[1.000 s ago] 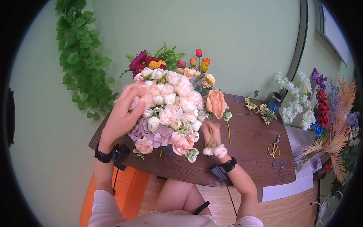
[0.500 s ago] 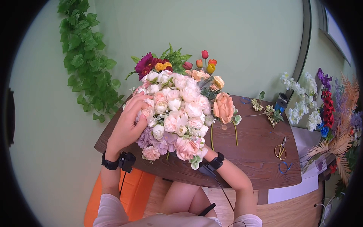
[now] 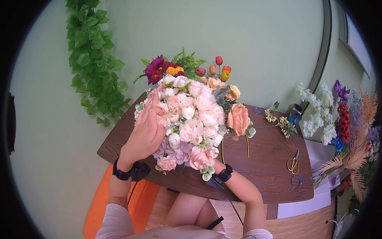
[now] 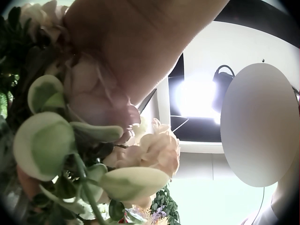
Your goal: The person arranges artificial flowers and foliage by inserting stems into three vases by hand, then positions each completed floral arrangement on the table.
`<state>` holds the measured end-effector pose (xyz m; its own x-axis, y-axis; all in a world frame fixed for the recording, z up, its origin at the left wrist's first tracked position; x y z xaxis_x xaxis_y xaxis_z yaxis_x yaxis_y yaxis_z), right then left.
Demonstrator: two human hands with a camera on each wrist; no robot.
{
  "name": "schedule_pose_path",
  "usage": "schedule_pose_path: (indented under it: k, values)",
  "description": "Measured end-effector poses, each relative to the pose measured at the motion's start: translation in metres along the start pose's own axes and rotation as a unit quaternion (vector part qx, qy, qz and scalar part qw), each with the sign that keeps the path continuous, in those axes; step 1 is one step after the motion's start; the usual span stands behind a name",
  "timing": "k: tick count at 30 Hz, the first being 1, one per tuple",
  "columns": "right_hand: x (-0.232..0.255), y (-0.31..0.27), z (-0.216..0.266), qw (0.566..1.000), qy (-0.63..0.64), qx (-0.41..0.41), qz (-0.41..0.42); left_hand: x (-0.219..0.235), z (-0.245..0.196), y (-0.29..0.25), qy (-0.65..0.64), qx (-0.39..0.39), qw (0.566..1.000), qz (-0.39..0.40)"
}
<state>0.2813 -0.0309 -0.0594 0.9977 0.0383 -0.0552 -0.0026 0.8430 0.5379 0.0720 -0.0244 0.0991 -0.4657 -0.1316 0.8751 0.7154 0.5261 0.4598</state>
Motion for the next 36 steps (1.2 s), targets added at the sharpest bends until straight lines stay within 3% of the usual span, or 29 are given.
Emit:
schedule_pose_path:
  k: [2, 5, 7, 11, 13, 18, 20, 22, 24, 25, 27, 36]
  values:
    - [0.001, -0.003, 0.001, 1.0, 0.002, 0.003, -0.002, -0.002, 0.004, -0.001, 0.033, -0.005, 0.999, -0.01]
    - [-0.005, 0.006, 0.0, 1.0, 0.005, 0.009, -0.005, 0.001, 0.009, -0.001, -0.029, 0.012, 0.999, 0.012]
    - [-0.006, 0.012, 0.0, 1.0, 0.005, 0.012, -0.005, 0.006, 0.014, 0.003, -0.151, -0.01, 0.988, 0.014]
    - [-0.01, 0.008, 0.0, 1.0, 0.002, 0.022, -0.01, 0.015, 0.026, 0.008, -0.213, -0.059, 0.975, 0.009]
    - [-0.013, 0.019, -0.002, 1.0, 0.001, 0.027, -0.013, 0.027, 0.027, 0.011, -0.239, -0.059, 0.967, 0.062]
    - [-0.008, 0.004, -0.005, 0.999, 0.003, 0.032, -0.018, 0.059, 0.02, 0.031, -0.153, -0.027, 0.983, 0.101]
    - [-0.011, 0.012, -0.005, 0.999, 0.005, 0.031, -0.02, 0.061, 0.013, 0.045, -0.07, -0.075, 0.989, 0.111]
    - [-0.009, 0.008, -0.004, 0.999, 0.005, 0.031, -0.021, 0.054, 0.008, 0.06, -0.078, -0.09, 0.988, 0.098]
    - [-0.008, 0.01, -0.006, 0.999, 0.004, 0.033, -0.023, 0.048, 0.007, 0.073, 0.031, -0.125, 0.987, 0.101]
    - [-0.008, 0.005, -0.007, 0.999, 0.003, 0.034, -0.025, 0.046, 0.008, 0.077, 0.03, -0.125, 0.987, 0.099]
    - [-0.004, 0.003, -0.008, 0.999, 0.0, 0.036, -0.029, 0.041, 0.011, 0.084, 0.039, -0.099, 0.979, 0.177]
    - [-0.008, -0.002, -0.011, 0.998, 0.011, 0.045, -0.048, 0.044, 0.019, 0.078, -0.029, -0.045, 0.969, 0.239]
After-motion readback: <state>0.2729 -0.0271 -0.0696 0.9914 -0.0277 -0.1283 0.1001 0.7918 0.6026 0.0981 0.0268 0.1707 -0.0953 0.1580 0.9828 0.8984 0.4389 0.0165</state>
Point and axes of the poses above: each hand's wrist, its own y-axis towards the middle knuckle, its own x-axis out of the back of the hand, z = x × y, the point moved 1 cm from there along y, towards the middle knuckle, and after that the axes turned 13 degrees about z, right-handed, at the moved point
